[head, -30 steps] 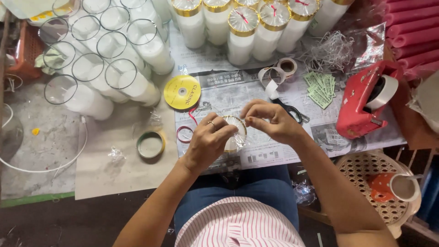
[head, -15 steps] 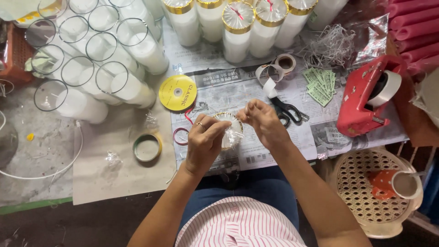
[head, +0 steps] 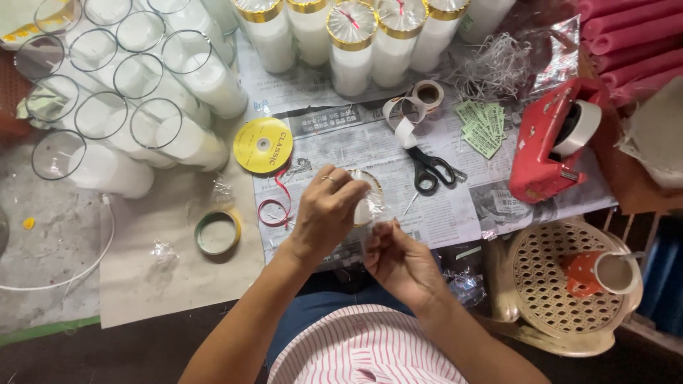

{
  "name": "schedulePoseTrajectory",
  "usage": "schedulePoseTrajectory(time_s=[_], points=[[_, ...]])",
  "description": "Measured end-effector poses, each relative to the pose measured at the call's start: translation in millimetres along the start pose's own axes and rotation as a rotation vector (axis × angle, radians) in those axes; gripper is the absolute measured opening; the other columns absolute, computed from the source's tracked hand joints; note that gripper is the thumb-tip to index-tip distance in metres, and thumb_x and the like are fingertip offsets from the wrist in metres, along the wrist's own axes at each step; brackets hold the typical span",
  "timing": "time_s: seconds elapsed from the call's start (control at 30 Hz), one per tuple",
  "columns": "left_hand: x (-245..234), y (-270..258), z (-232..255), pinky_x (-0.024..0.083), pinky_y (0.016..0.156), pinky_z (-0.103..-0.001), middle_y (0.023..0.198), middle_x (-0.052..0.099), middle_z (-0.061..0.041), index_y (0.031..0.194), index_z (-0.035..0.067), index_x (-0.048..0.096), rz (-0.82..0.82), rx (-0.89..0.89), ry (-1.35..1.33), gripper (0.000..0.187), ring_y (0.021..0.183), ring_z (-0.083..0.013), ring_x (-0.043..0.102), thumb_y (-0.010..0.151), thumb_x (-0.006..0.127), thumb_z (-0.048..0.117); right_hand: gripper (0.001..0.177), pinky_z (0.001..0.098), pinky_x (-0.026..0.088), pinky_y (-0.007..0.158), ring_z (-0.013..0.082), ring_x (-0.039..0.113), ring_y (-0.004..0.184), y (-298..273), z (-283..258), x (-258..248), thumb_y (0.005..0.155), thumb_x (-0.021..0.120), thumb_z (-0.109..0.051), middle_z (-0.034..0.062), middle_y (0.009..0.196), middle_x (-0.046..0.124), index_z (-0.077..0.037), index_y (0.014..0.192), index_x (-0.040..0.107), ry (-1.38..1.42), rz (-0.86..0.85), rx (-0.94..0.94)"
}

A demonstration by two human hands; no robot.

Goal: Labeling and decorating glass candle containers with gold bands and stickers

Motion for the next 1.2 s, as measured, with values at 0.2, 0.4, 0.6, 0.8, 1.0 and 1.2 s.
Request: schedulePoseTrajectory(time_s=[0.2,0.4,0.6,0.8,1.0,1.2], points=[[-8,54,64,0.045,0.062,-0.037,0.083,0.060,-0.012,0.094,-0.003,0.067,-0.025,0.203,-0.235,0.015,0.068,-0.0238,0.049,0.100,0.054,-0.005,0.006,0.0232,0.046,0.070,0.0109,0.050,0.079,-23,62,11,0.092,0.064,-0.005,-0.0003,0.088,0.054,-0.008,0.093,0.060,0.339,-0.092,0.284],[-31,105,98,0.046,0.074,-0.041,0.089,0.058,-0.011,0.108,0.002,0.066,0.002,0.145,-0.563,0.013,0.078,-0.0269,0.054,0.107,0.054,0.005,0.013,0.0340,0.049,0.068,0.0192,0.060,0.068,-30,21,58,0.086,0.072,-0.014,0.0087,0.073,0.063,-0.004,0.081,0.065,-0.532,-0.141,0.111],[-44,108,108,0.047,0.074,-0.041,0.091,0.057,-0.011,0.108,0.004,0.065,-0.065,0.124,-0.584,0.012,0.079,-0.0286,0.055,0.108,0.054,0.008,0.023,0.0283,0.050,0.094,0.0120,0.066,0.099,-58,-35,9,0.101,0.054,-0.029,0.0005,0.101,0.071,-0.013,0.102,0.070,-1.719,-0.243,0.076],[-54,60,67,0.049,0.065,-0.041,0.081,0.057,-0.012,0.098,0.003,0.069,-0.086,0.101,-0.353,0.010,0.069,-0.0307,0.054,0.099,0.059,0.001,0.020,0.0259,0.055,0.070,0.0107,0.064,0.077,-64,-72,7,0.094,0.068,-0.017,0.0025,0.083,0.076,-0.007,0.105,0.081,-1.612,0.132,-0.513],[-34,6,8,0.053,0.063,-0.039,0.073,0.058,-0.010,0.092,0.007,0.073,0.069,-0.027,-0.198,0.016,0.065,-0.0308,0.057,0.092,0.063,-0.006,0.035,0.0259,0.055,0.068,0.0146,0.065,0.085,-30,-44,65,0.094,0.071,-0.008,0.0110,0.095,0.070,-0.001,0.128,0.070,-1.453,0.085,-0.861],[-22,-10,-7,0.053,0.064,-0.040,0.074,0.059,-0.011,0.093,0.005,0.072,0.088,-0.098,-0.166,0.018,0.068,-0.0318,0.059,0.090,0.063,-0.010,0.021,0.0225,0.052,0.056,0.0158,0.067,0.077,-4,-41,86,0.103,0.063,-0.010,0.0126,0.094,0.069,0.004,0.114,0.072,-1.206,0.059,-0.902]])
Point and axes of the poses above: each hand's wrist, its own y-axis towards the middle knuckle, its own x-axis out of the palm, z = x × y, the point moved 4 cm from there along y, towards the middle knuckle
